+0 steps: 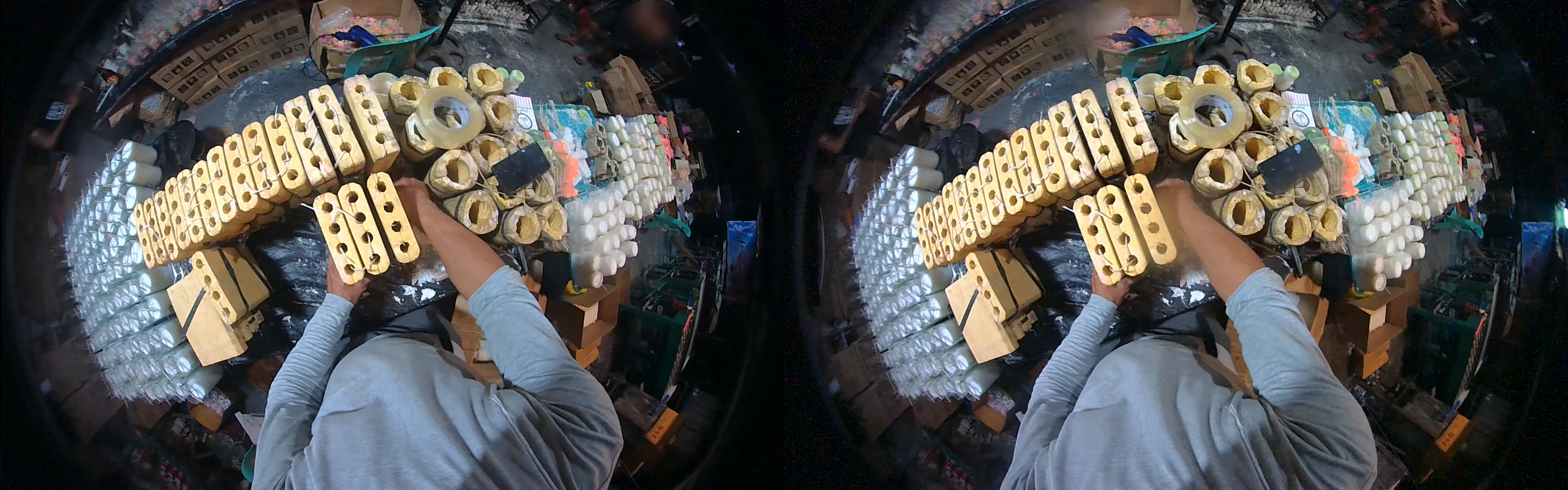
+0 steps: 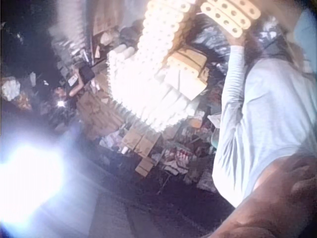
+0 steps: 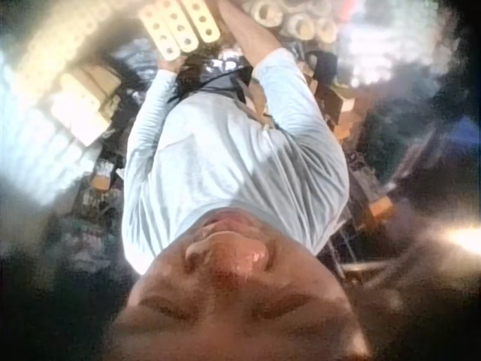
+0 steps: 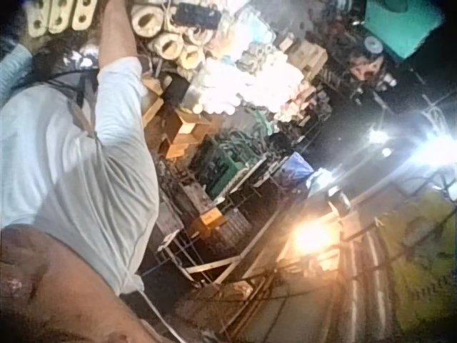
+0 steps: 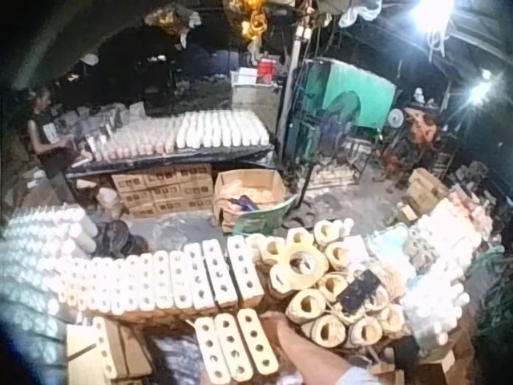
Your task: The person assembles yellow rectangular candle molds by inserting white cylindrical wax pieces into the holes, then secures the molds with rubber bands. They also pour a white liquid into a metal cup and arrange the assembled molds on the table.
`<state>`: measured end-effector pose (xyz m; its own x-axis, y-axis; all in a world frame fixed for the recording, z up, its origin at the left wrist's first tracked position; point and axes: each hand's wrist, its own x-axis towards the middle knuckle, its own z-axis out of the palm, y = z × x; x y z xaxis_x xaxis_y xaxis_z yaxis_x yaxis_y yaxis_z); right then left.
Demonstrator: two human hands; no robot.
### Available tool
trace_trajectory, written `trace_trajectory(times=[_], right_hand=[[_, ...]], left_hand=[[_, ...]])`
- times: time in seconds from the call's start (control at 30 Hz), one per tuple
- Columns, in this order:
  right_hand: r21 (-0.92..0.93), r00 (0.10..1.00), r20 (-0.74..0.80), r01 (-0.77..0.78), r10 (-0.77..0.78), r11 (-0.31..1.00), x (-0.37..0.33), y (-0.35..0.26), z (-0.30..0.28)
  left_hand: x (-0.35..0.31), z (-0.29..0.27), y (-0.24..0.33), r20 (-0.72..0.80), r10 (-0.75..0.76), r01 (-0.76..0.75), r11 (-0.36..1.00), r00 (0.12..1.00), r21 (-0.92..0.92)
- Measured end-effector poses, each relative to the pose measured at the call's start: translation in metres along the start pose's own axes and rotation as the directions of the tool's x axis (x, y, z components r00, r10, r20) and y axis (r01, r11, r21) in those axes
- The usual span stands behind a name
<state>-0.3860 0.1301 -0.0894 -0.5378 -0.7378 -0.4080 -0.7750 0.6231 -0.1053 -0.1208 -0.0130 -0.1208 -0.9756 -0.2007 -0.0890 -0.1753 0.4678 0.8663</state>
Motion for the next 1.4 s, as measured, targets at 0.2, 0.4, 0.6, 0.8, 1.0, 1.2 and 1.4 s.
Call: trace_trajectory(times=[0.2, 0.4, 0.6, 0.8, 1.0, 1.2, 1.4], right_hand=[[0.347, 0.905, -0.307, -0.182, 0.294, 0.92, -0.041, 0.0, -0.049], [0.676, 0.8, -0.386, -0.093, 0.459, 0.731, -0.108, -0.027, -0.064], [0.866, 0.928, 0.103, 0.093, 0.359, -0.491, -0.14, -0.067, -0.018], [0.826, 0.96, 0.053, 0.113, 0.275, -0.553, -0.141, -0.036, -0.025], [0.831, 0.961, 0.03, 0.13, 0.277, -0.541, -0.137, -0.033, -0.026], [0.838, 0.817, 0.104, 0.235, 0.567, -0.492, -0.156, -0.042, -0.01], [0.99, 0.639, -0.137, 0.119, 0.757, 0.079, -0.248, -0.092, -0.005]], left_hand=[[0.009, 0.009, -0.02, 0.052, -0.092, 0.086, 0.99, 0.994, 0.114], [0.023, -0.005, 0.007, -0.078, 0.12, -0.116, 0.992, 0.99, 0.056], [0.036, -0.008, 0.034, -0.057, 0.126, -0.118, 0.984, 0.99, 0.133], [0.044, 0.018, 0.033, -0.088, 0.133, -0.124, 0.987, 0.987, 0.1], [0.054, 0.017, 0.039, -0.11, 0.151, -0.144, 0.987, 0.982, 0.07], [0.05, -0.003, 0.063, -0.049, 0.08, -0.094, 0.875, 0.996, -0.474], [0.018, -0.031, 0.067, 0.068, -0.03, 0.031, 0.999, 0.997, -0.017]])
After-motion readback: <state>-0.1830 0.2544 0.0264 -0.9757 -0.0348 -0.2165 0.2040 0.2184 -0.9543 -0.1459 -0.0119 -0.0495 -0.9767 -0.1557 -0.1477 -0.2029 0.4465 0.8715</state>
